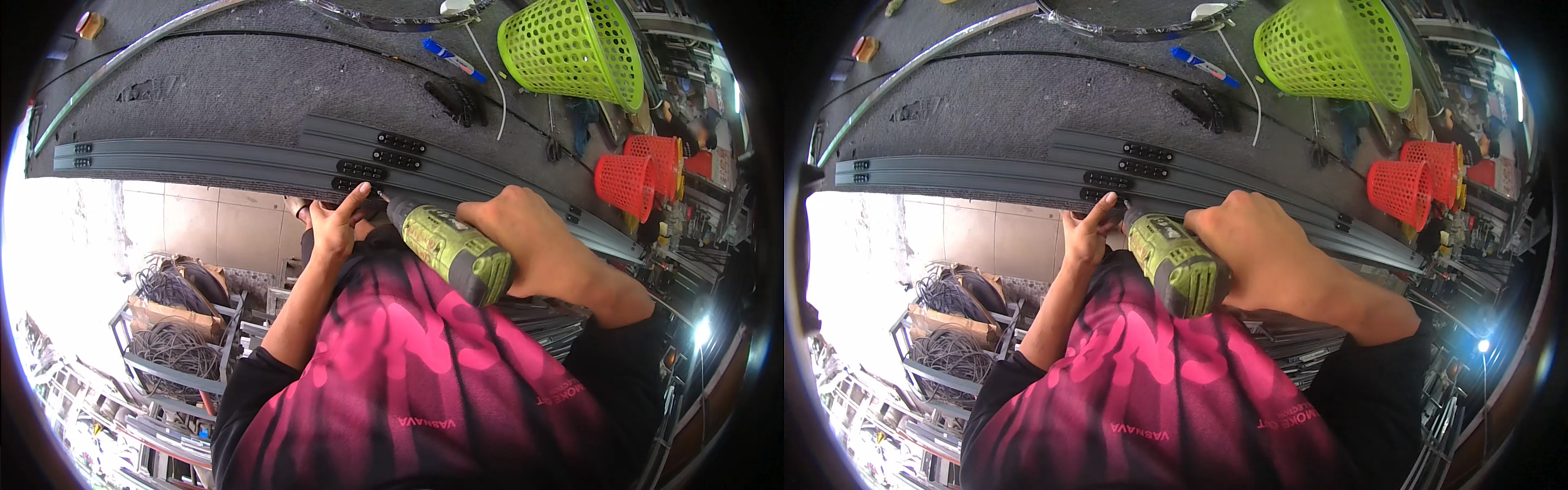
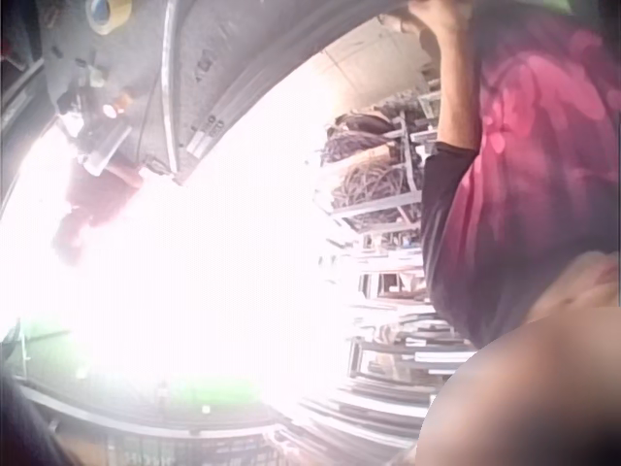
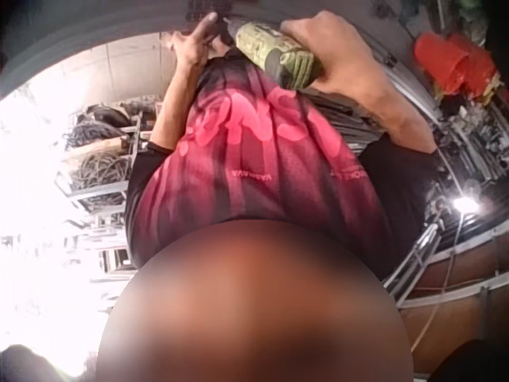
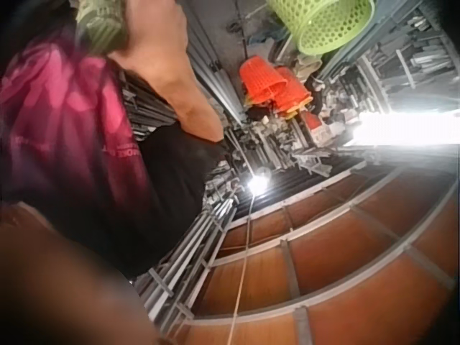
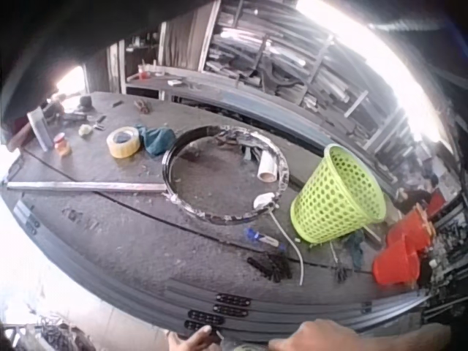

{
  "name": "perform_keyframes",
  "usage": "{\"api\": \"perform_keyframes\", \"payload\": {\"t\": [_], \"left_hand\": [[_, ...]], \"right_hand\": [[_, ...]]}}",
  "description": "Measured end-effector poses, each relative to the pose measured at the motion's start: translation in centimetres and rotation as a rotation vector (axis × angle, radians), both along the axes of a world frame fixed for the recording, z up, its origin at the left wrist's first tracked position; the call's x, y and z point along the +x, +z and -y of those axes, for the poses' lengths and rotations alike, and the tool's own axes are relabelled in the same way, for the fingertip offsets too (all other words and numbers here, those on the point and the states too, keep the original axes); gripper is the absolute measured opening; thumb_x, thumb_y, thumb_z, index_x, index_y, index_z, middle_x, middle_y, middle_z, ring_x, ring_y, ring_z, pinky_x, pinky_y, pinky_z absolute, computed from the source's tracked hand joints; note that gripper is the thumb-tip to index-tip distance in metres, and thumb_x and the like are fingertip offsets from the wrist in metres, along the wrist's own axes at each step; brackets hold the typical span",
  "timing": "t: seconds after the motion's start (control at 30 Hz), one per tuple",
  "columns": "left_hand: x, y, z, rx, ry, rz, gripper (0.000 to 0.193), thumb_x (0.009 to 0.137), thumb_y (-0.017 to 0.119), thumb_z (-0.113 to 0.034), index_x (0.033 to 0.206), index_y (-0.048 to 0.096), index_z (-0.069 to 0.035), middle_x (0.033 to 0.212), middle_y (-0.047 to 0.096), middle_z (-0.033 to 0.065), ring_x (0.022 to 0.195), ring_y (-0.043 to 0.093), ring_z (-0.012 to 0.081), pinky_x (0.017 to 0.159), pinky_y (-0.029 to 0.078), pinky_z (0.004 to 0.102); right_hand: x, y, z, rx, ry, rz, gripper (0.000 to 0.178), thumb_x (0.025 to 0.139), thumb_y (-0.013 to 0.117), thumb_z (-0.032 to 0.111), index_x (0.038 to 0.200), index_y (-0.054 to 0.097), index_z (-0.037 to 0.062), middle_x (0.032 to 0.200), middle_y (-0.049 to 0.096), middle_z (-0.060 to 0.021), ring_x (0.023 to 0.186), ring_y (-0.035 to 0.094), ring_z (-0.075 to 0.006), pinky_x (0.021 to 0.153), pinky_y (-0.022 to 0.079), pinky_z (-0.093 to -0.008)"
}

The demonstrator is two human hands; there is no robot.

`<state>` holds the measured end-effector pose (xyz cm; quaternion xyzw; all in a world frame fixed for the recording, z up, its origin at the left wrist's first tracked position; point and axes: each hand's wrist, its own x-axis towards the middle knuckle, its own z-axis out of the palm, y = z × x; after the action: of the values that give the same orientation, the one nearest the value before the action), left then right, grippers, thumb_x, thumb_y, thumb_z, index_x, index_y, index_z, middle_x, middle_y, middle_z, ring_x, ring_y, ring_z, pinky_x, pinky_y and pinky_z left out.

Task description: The person aligns a black plastic bracket onto a long metal frame and uses a cordless drill to drive screws into the bracket. They repeatedly pick up screws, position the bracket, and fasten it to the frame on a workbench.

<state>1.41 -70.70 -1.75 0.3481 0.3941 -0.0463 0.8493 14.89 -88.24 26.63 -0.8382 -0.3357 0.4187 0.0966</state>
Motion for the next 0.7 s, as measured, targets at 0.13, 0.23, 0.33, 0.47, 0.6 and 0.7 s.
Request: {"api": "perform_keyframes", "payload": {"t": [0.13,0.23,0.33,0.47,0.6,0.7], "left_hand": [[0.0,0.6,0.0,-0.031,0.004,-0.009,0.036,0.097,0.091,-0.004,0.126,0.072,-0.006,0.115,0.079,0.0044,0.097,0.078,0.0179,0.072,0.061,0.0311],[0.0,0.6,0.1,-0.020,-0.002,0.010,0.036,0.097,0.091,-0.003,0.128,0.072,-0.006,0.117,0.079,0.0053,0.098,0.079,0.0187,0.073,0.064,0.0333],[0.0,0.2,0.0,-0.043,-0.013,0.029,0.037,0.098,0.090,-0.003,0.130,0.072,-0.005,0.119,0.079,0.0067,0.100,0.080,0.0201,0.076,0.067,0.0358],[-0.1,-0.3,0.0,-0.015,-0.031,0.025,0.037,0.099,0.089,-0.004,0.132,0.071,-0.003,0.121,0.080,0.0087,0.104,0.081,0.0228,0.081,0.070,0.0390],[-0.2,-0.4,0.2,-0.009,-0.014,0.017,0.038,0.100,0.089,-0.005,0.133,0.071,-0.001,0.123,0.079,0.0103,0.106,0.081,0.0247,0.084,0.071,0.0394],[-0.2,-0.4,0.1,-0.043,-0.003,0.088,0.041,0.100,0.089,-0.005,0.136,0.069,-0.001,0.126,0.079,0.0110,0.108,0.081,0.0250,0.087,0.071,0.0395]], "right_hand": [[-0.4,0.5,-1.1,-0.108,0.060,0.048,0.042,0.072,0.095,0.025,0.098,0.072,0.0026,0.088,0.078,-0.0243,0.091,0.078,-0.0499,0.082,0.063,-0.0581],[-0.1,0.5,-1.6,-0.128,0.072,0.039,0.047,0.075,0.097,0.036,0.096,0.075,0.0004,0.088,0.079,-0.0263,0.088,0.081,-0.0492,0.083,0.067,-0.0566],[0.3,0.5,-1.9,-0.145,0.108,0.046,0.048,0.075,0.097,0.038,0.097,0.076,0.0001,0.089,0.079,-0.0268,0.089,0.081,-0.0490,0.083,0.067,-0.0563],[0.8,0.3,-2.3,-0.150,0.148,0.064,0.048,0.075,0.097,0.038,0.098,0.076,0.0012,0.092,0.079,-0.0257,0.094,0.080,-0.0483,0.086,0.066,-0.0572],[1.6,0.1,-2.2,-0.121,0.169,0.070,0.044,0.075,0.097,0.035,0.099,0.077,0.0043,0.094,0.080,-0.0227,0.098,0.079,-0.0478,0.087,0.065,-0.0580],[2.4,-0.4,-1.7,-0.064,0.201,0.070,0.042,0.074,0.096,0.031,0.100,0.076,0.0056,0.094,0.080,-0.0212,0.098,0.079,-0.0478,0.086,0.065,-0.0584]]}}
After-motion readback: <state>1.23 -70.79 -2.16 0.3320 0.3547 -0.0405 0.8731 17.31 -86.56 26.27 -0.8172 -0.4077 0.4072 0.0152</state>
